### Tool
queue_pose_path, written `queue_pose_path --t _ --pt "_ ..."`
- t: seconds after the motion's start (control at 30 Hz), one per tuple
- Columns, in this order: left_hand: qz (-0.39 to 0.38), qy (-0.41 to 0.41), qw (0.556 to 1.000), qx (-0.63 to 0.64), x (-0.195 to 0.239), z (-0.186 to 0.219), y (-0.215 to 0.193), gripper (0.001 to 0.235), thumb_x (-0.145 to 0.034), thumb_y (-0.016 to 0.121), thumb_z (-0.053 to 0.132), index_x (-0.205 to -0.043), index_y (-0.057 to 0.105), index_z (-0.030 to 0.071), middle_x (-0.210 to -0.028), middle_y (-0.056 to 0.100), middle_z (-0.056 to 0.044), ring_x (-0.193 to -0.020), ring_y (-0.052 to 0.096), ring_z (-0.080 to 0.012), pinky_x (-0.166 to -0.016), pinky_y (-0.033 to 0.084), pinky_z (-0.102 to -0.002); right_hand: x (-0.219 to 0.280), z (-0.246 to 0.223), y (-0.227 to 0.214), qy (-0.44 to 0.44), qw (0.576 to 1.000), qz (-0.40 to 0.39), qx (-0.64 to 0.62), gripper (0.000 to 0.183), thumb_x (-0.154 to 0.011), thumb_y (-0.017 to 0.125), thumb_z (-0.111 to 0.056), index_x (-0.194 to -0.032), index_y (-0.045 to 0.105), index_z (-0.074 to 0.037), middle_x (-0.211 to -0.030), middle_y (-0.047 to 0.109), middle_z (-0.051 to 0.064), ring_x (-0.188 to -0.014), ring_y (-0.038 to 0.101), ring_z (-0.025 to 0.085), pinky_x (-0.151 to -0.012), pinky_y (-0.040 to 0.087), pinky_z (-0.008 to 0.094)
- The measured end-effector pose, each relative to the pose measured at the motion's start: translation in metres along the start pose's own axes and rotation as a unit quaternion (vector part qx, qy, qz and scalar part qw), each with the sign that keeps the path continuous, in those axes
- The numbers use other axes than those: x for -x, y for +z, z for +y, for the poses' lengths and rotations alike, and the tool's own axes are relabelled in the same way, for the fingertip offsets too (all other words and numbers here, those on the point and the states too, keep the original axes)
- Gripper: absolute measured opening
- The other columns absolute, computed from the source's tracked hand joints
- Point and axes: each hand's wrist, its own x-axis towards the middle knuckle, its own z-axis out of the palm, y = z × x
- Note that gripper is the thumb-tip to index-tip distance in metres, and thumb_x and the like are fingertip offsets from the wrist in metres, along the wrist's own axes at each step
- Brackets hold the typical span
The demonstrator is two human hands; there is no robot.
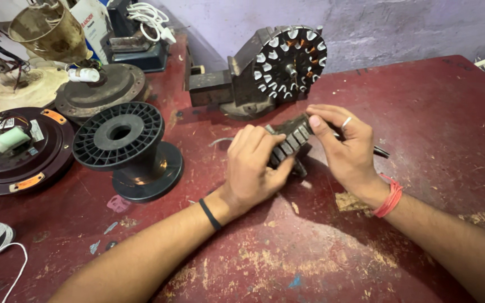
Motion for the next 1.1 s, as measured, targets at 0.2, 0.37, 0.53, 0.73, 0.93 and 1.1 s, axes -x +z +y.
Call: queue_pose_path --t 0.2,0.37,0.53,0.73,0.93,1.1 --pt "-0.009 -0.008 1.000 -0.003 -0.004 0.007 -0.001 0.038 -0.075 0.081 0.014 -0.107 0.064 0.001 -0.102 0.060 -0.014 -0.096 0.060 -0.0343 -0.085 0.049 -0.044 0.004 -0.017 0.002 0.011 0.999 -0.018 0.035 0.023 -0.103 0.067 -0.014 -0.119 0.074 0.001 -0.117 0.074 0.013 -0.104 0.068 0.017 -0.089 0.056 0.029" --pt "-0.013 -0.006 1.000 0.009 -0.003 0.006 -0.001 0.039 -0.082 0.081 0.016 -0.115 0.065 0.002 -0.110 0.063 -0.014 -0.103 0.063 -0.0336 -0.092 0.051 -0.044 0.011 -0.031 -0.002 -0.226 0.966 -0.068 0.101 0.015 -0.102 0.069 -0.013 -0.109 0.073 0.000 -0.123 0.064 0.021 -0.114 0.069 0.025 -0.099 0.058 0.032" --pt "-0.025 -0.027 0.999 0.035 0.000 0.005 0.001 0.035 -0.088 0.081 0.015 -0.116 0.065 0.001 -0.109 0.063 -0.014 -0.102 0.063 -0.0329 -0.091 0.052 -0.043 -0.001 -0.022 0.008 0.044 0.997 0.009 -0.059 0.013 -0.100 0.072 -0.010 -0.110 0.075 -0.001 -0.113 0.071 0.015 -0.103 0.068 0.018 -0.090 0.058 0.029" --pt "-0.037 -0.023 0.998 0.041 0.000 0.003 0.001 0.036 -0.084 0.080 0.013 -0.113 0.065 -0.001 -0.106 0.062 -0.016 -0.101 0.063 -0.0349 -0.090 0.052 -0.043 0.011 -0.025 0.008 -0.189 0.980 -0.011 0.068 0.014 -0.091 0.076 -0.006 -0.099 0.069 0.003 -0.104 0.068 0.011 -0.108 0.067 0.018 -0.093 0.056 0.031" --pt "-0.013 -0.029 0.998 0.049 -0.001 0.007 0.003 0.033 -0.086 0.081 0.013 -0.110 0.064 -0.001 -0.105 0.062 -0.015 -0.099 0.064 -0.0335 -0.088 0.054 -0.042 0.003 -0.019 0.005 0.124 0.991 0.050 0.018 0.009 -0.099 0.075 -0.007 -0.099 0.075 0.002 -0.097 0.072 0.011 -0.083 0.064 0.015 -0.074 0.051 0.031" --pt "-0.012 -0.023 0.998 0.050 -0.003 0.005 0.003 0.035 -0.081 0.081 0.011 -0.110 0.064 -0.001 -0.103 0.061 -0.015 -0.098 0.064 -0.0338 -0.087 0.054 -0.042 0.007 -0.024 0.004 -0.200 0.971 -0.004 0.134 0.013 -0.096 0.080 -0.010 -0.101 0.074 0.000 -0.108 0.070 0.011 -0.106 0.072 0.021 -0.092 0.058 0.032"
